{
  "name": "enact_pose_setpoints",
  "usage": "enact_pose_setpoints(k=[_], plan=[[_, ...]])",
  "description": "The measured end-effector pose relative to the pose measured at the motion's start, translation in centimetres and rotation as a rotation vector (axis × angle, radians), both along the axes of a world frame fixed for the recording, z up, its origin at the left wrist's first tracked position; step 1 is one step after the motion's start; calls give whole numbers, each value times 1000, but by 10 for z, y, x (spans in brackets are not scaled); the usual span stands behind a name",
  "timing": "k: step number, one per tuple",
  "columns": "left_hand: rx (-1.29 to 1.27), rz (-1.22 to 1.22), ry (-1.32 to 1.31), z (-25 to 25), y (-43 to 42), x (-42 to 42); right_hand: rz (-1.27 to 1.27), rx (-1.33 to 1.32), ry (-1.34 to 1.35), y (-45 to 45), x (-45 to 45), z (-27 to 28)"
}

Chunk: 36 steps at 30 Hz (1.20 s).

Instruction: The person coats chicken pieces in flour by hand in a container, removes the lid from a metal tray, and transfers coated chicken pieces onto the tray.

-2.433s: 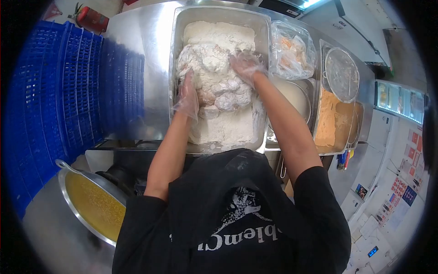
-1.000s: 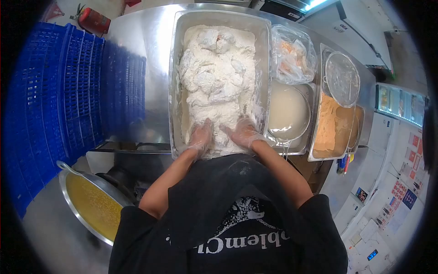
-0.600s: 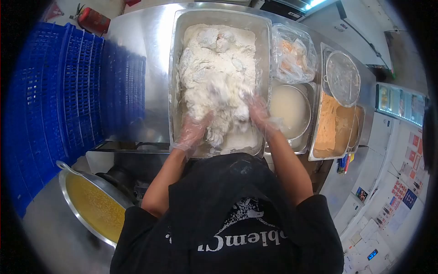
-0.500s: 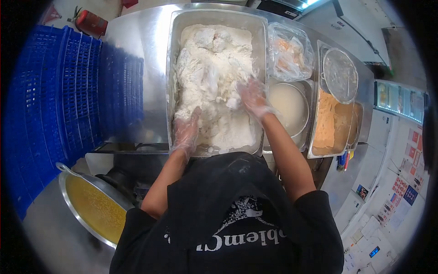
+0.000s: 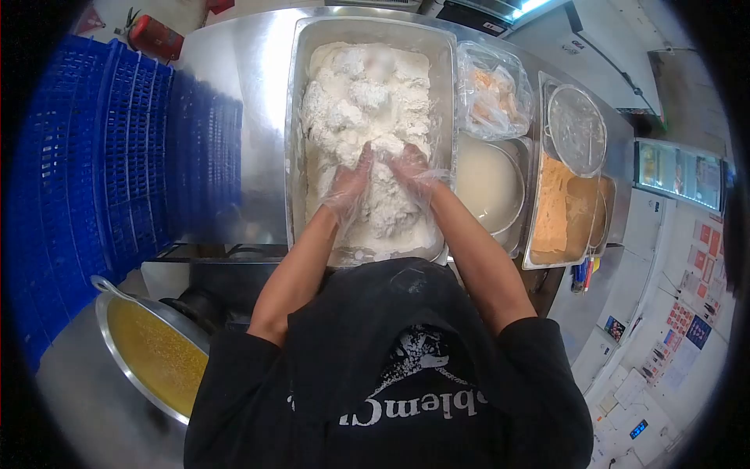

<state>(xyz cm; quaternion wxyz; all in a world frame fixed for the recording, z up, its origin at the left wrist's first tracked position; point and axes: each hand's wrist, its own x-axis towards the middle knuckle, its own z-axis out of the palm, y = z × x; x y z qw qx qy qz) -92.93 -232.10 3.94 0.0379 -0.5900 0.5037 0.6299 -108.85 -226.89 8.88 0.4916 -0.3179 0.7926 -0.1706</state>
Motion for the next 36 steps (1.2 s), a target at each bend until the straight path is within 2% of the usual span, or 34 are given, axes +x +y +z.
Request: enact_pose_setpoints(k=[1,3,4,5,6,7,8,9,10,11,12,13,14,15,16,17,18,19,20,21,22,23,24,27,28,29,31,32,34,35,36], plan=[[17,18,83,33,-6,3,-118,118,-33,-4,0,11],[46,37,154,55,-8,11,-136,105,28,-3,-16,-27],[42,133,311,56,-6,15,-155,88,92,2,-21,-40],[30,228,472,56,-7,19,-157,92,89,3,-23,-28],[-57,182,305,47,-9,24,67,68,188,-4,-25,0],[-127,135,134,38,-11,28,203,78,264,-4,-28,-12],[-189,-67,-81,50,-12,30,336,81,344,-4,-32,-24],[-247,-269,-297,57,-9,32,337,81,344,13,-22,-55],[-246,-269,-299,48,-1,39,373,-40,552,37,-6,-80],[-391,-412,-269,28,13,48,405,-160,757,55,9,-89],[-538,-552,-236,14,22,54,407,-159,756,58,17,-72],[-533,-556,-237,11,30,56,450,-49,587,56,25,-38],[-346,-421,-220,10,42,53,487,63,414,61,35,-17],[-165,-280,-201,8,54,49,486,68,414,75,43,-22],[-239,-145,-207,3,68,45,389,72,327,86,48,-35],[-240,-142,-204,6,70,36,292,76,237,85,52,-29],[-235,-41,-255,8,73,30,106,132,40,83,50,-19],[-230,61,-309,10,74,29,111,133,36,81,50,-21],[-89,-3,-302,0,61,30,-68,136,-46,78,49,-24],[-92,-8,-304,17,53,32,-253,134,-125,73,44,-27],[46,137,-45,52,38,28,-260,129,-126,67,35,-32],[190,281,213,70,30,28,-131,4,17,65,22,-41],[238,332,321,22,31,42,0,-119,160,62,7,-52],[210,304,416,54,13,47,406,-482,587,53,-37,-92],[-4,129,10,37,13,50,478,-545,658,42,-46,-107],[-10,130,12,51,11,47,545,-610,734,30,-55,-121],[4,224,-199,90,10,43,507,-420,1021,4,-62,-138],[3,223,-200,84,9,43,493,-349,1112,-8,-64,-137],[-72,257,-221,53,0,37,321,-5,638,-43,-63,-79],[-96,268,-229,39,-7,32,323,-3,633,-51,-55,-54],[11,244,-158,24,-20,22,218,3,479,-52,-43,-28]])
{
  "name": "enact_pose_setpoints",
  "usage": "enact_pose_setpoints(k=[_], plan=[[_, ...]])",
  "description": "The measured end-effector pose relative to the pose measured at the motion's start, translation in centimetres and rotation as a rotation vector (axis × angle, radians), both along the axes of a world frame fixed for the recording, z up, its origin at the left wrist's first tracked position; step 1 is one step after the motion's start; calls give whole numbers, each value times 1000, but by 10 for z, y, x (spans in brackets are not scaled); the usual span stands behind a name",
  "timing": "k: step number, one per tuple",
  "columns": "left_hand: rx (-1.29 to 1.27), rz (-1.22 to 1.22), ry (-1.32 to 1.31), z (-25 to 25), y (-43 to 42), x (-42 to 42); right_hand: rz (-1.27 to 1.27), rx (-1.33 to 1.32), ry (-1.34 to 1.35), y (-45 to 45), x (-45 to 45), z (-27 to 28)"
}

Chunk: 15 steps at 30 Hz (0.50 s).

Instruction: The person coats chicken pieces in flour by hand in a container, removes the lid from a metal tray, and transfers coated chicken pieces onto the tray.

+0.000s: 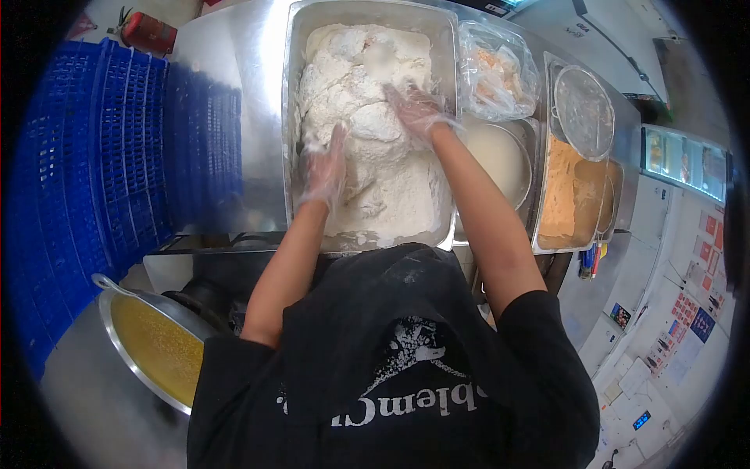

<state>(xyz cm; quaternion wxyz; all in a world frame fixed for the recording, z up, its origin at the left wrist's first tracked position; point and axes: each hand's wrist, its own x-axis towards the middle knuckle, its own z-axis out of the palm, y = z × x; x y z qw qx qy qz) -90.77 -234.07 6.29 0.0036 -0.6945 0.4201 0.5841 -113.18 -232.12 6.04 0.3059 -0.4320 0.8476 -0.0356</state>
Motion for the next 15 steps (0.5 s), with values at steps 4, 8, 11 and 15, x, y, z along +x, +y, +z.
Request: enact_pose_setpoints(k=[4,8,11,15], plan=[[52,-93,113,-33,-6,-12,77,73,-256,15,24,31],[-35,-48,353,-34,7,-19,-10,123,-397,46,38,-12],[-123,-163,532,13,0,-22,-295,45,-732,53,37,8],[32,92,308,54,-19,-23,-433,0,-561,38,19,34]])
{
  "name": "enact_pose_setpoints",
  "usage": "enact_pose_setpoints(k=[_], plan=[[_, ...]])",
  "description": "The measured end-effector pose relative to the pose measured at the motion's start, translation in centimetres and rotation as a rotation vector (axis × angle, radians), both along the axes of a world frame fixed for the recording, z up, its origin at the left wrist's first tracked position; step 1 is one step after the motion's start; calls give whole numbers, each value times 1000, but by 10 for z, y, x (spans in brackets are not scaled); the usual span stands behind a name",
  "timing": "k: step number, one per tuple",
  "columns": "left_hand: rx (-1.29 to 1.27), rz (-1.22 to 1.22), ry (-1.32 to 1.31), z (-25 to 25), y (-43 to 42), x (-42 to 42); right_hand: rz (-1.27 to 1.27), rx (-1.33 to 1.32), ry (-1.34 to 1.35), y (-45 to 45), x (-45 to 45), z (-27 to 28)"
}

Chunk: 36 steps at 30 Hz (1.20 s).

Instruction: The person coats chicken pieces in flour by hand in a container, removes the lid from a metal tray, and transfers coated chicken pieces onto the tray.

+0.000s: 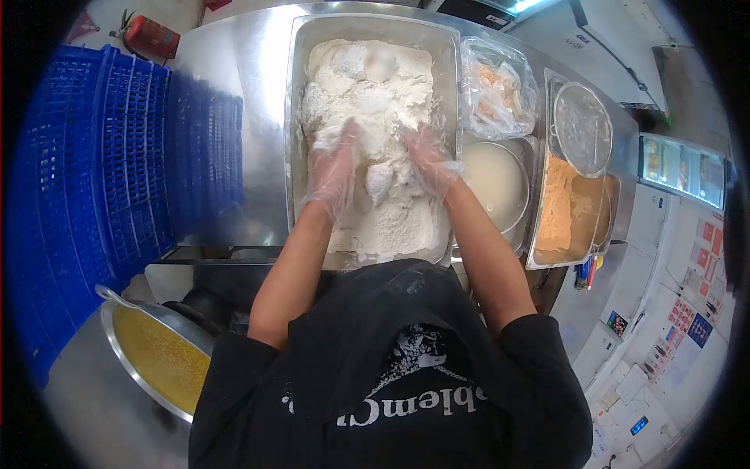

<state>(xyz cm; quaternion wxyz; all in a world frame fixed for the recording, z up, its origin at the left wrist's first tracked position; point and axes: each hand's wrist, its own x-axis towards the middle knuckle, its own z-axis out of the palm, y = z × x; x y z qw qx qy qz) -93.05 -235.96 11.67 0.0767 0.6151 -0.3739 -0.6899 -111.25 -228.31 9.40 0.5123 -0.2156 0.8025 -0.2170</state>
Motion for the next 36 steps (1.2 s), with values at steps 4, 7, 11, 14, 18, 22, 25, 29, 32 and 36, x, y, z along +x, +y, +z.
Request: enact_pose_setpoints(k=[4,7,11,14,18,22,25,29,32,36], plan=[[111,197,-52,-49,-13,5,411,-18,495,-47,-48,-49],[87,126,-99,-55,-33,-11,534,1,573,-100,-80,-73],[35,-126,-219,-47,-70,-40,296,-150,391,-125,-41,-60],[-119,-151,-132,-93,-73,-53,321,-139,306,-115,-25,-51],[-189,-371,-185,-74,-75,-45,220,14,151,-86,-11,-40],[-137,-396,-175,-47,-80,-31,194,53,85,-72,-29,-20],[-177,-350,-337,15,-89,-40,153,-126,122,-81,-45,-4],[-607,-261,-385,-24,-107,-56,352,21,289,-137,-87,-24],[-544,-238,-382,-67,-130,-82,435,13,497,-147,-89,-92],[-343,-340,-219,-86,-126,-87,481,-5,317,-136,-50,-46]])
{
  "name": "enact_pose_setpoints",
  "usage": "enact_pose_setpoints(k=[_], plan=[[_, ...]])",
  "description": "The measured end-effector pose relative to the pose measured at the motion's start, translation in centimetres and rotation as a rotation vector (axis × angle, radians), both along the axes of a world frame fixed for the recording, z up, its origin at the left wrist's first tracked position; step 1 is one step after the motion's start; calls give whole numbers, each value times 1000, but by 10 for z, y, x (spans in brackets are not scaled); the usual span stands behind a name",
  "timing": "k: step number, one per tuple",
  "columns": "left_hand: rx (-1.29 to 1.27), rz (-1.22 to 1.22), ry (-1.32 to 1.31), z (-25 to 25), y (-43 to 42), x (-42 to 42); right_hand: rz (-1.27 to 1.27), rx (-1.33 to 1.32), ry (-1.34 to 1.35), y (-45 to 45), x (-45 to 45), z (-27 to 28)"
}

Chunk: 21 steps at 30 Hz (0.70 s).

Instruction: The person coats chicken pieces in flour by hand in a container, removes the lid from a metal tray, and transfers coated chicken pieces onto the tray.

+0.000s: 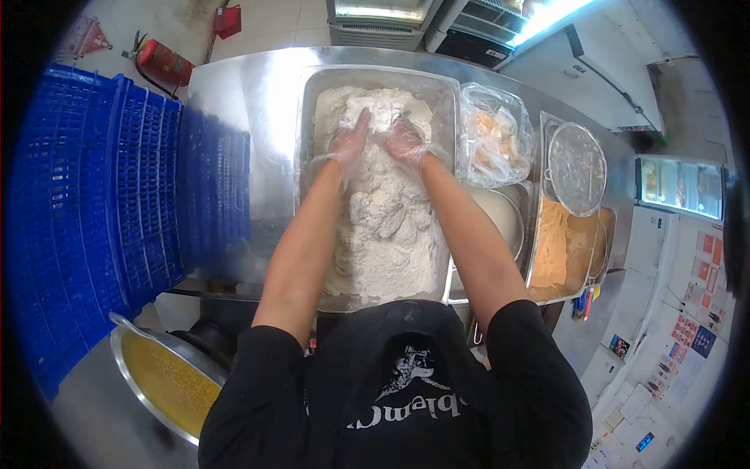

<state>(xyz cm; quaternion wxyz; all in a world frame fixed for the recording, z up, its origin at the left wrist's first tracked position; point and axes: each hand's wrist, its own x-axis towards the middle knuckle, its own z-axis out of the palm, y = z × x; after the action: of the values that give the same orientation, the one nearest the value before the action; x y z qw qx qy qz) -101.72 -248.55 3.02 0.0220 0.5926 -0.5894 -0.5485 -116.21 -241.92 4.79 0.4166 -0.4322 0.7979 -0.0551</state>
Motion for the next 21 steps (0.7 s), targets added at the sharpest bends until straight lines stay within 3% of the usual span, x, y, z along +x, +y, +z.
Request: enact_pose_setpoints(k=[2,3,6,8,10,11,13,15,16,18,19,21], plan=[[131,-40,-29,20,15,7,-141,12,-144,21,10,24],[134,-47,-29,24,16,12,-201,-88,-68,34,14,25],[216,-244,-83,36,14,25,-184,-13,-35,58,7,40],[294,112,-23,43,17,30,-277,-34,-156,64,-10,25],[322,290,6,38,17,36,-370,-69,-277,51,-22,20],[104,35,-90,35,21,41,-194,20,-158,45,-25,21],[-121,-217,-183,30,29,46,-16,101,-38,49,-19,4],[-200,-307,-341,59,50,49,756,-63,722,66,-1,-57],[-226,-340,-394,65,60,53,750,-61,721,72,17,-31],[-12,-309,-202,45,73,63,-14,19,168,81,60,58],[66,-315,-208,30,75,65,-10,19,167,88,61,51],[95,-281,-210,4,83,69,-100,27,-176,97,56,38]])
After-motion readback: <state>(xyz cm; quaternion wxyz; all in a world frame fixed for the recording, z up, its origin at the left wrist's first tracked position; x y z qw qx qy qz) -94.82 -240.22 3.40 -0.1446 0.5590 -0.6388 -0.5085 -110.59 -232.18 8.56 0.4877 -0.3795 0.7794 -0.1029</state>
